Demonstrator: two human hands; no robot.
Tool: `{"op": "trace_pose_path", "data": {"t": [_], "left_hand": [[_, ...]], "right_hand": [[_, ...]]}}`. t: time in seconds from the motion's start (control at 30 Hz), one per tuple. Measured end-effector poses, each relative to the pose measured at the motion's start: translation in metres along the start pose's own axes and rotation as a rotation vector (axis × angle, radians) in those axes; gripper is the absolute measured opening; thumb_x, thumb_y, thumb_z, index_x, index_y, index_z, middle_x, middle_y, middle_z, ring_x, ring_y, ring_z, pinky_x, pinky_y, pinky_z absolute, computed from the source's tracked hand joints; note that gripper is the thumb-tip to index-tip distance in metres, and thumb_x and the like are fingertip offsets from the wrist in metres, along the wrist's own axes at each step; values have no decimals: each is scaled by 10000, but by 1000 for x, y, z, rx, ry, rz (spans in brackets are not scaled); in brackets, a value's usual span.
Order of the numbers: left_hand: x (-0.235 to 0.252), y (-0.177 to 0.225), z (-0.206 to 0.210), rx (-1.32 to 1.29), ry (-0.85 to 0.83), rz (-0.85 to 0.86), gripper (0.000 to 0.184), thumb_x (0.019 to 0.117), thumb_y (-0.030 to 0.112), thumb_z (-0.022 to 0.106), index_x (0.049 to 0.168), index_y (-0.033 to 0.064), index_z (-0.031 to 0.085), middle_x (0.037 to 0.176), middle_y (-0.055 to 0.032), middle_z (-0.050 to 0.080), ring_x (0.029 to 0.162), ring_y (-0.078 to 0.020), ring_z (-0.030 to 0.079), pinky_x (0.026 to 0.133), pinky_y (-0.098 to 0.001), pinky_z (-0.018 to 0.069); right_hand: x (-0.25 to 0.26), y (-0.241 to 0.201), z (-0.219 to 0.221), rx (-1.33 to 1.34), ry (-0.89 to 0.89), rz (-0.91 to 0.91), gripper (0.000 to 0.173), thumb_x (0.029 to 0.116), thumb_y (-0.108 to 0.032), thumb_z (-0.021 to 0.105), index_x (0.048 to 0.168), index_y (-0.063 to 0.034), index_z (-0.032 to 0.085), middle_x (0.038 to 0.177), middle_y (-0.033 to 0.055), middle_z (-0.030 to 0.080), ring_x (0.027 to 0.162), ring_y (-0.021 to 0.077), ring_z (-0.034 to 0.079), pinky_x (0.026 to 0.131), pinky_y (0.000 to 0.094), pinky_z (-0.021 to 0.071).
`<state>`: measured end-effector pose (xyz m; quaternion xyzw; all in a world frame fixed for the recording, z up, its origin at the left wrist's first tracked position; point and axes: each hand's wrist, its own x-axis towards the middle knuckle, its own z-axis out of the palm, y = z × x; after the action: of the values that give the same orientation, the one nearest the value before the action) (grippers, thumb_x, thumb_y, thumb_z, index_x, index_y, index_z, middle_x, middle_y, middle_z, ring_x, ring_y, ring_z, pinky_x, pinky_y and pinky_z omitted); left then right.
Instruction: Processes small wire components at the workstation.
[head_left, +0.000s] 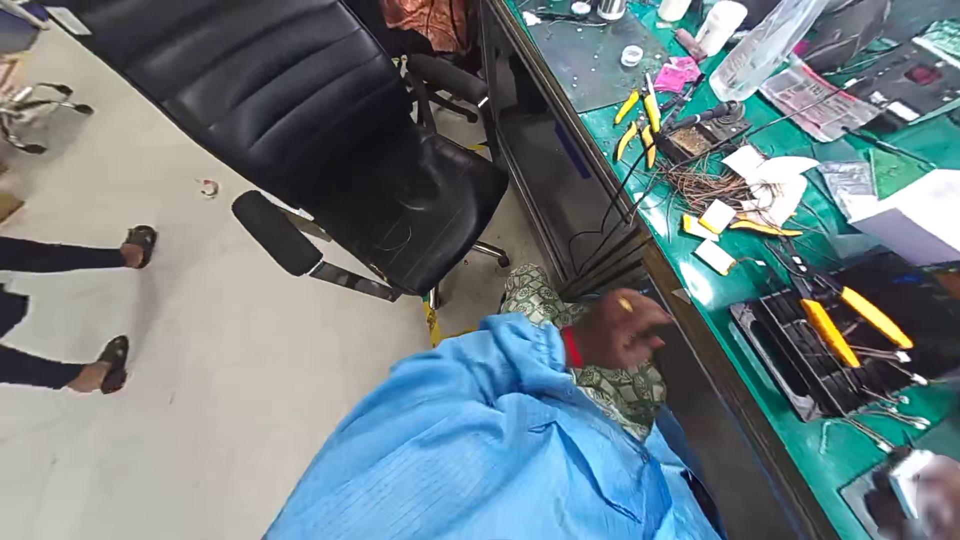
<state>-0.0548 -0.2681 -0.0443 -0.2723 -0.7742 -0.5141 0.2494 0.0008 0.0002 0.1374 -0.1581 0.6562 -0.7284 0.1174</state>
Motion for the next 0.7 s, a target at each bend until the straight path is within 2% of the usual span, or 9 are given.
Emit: {"op": "trace_pose_path", "data": {"t": [0.07, 0.13, 0.2, 0.27, 0.4, 0.5, 0.57, 0.63, 0.7], "left_hand": [[-6, -35, -53, 95, 204, -215, 269, 887, 135, 673, 1082, -43, 726, 1077, -205, 732, 1086, -326, 677, 990, -477, 521], [-7, -60, -97, 184, 310, -332, 259, 876, 103, 656, 1071, -54, 722, 1065, -194, 740, 1055, -305, 691, 948, -453, 545], [3, -79, -122, 239, 344, -363, 238, 866, 87, 647, 1044, -49, 728, 1032, -174, 749, 1007, -276, 702, 906, -414, 561], [22, -95, -132, 247, 304, -389, 220, 873, 81, 640, 1031, -40, 734, 1012, -162, 752, 994, -276, 703, 914, -430, 550], [55, -123, -133, 223, 70, -570, 250, 924, 112, 628, 1090, -42, 732, 1071, -186, 743, 1064, -324, 698, 963, -488, 539], [50, -145, -144, 228, -234, -917, 351, 994, 204, 606, 1242, -29, 690, 1224, -208, 704, 1211, -352, 641, 1094, -523, 457], [19, -159, -158, 252, -425, -1280, 438, 1039, 294, 591, 1369, 7, 622, 1345, -214, 650, 1302, -372, 591, 1139, -569, 415], [-37, -159, -171, 270, -517, -1607, 532, 1036, 390, 584, 1411, 14, 589, 1383, -253, 616, 1320, -434, 565, 1116, -647, 405], [-97, -129, -189, 250, -650, -1876, 618, 1052, 480, 509, 1425, -9, 565, 1426, -281, 575, 1364, -448, 524, 1131, -649, 387]], "right_hand": [[34, 8, 5, 66, -79, 60, 214, 995, -215, 668, 1189, -214, 760, 1127, -64, 751, 904, 37, 703, 763, 205, 584], [64, 15, 13, 119, -132, 139, 251, 993, -216, 681, 1235, -206, 746, 1165, -34, 752, 925, 65, 723, 765, 226, 609], [91, 18, 21, 133, -150, 187, 287, 979, -210, 696, 1263, -204, 734, 1179, -27, 752, 933, 77, 730, 774, 237, 617], [114, 19, 24, 147, -151, 195, 315, 967, -189, 707, 1282, -191, 725, 1196, -21, 749, 941, 78, 730, 782, 243, 619], [155, 22, 20, 178, -166, 166, 340, 979, -192, 692, 1318, -179, 701, 1230, -22, 735, 954, 79, 727, 798, 244, 617], [194, 14, 15, 186, -206, 167, 363, 974, -187, 703, 1336, -169, 688, 1272, -17, 712, 961, 86, 720, 789, 244, 618], [223, 5, 10, 159, -252, 153, 369, 967, -201, 718, 1335, -183, 691, 1308, -40, 689, 1003, 75, 713, 794, 235, 622], [253, -6, 7, 147, -314, 149, 367, 962, -203, 728, 1327, -202, 696, 1327, -57, 674, 1030, 65, 704, 797, 222, 621], [279, -11, 5, 156, -380, 162, 373, 962, -212, 731, 1333, -212, 695, 1329, -64, 666, 1032, 63, 698, 799, 216, 617]]}}
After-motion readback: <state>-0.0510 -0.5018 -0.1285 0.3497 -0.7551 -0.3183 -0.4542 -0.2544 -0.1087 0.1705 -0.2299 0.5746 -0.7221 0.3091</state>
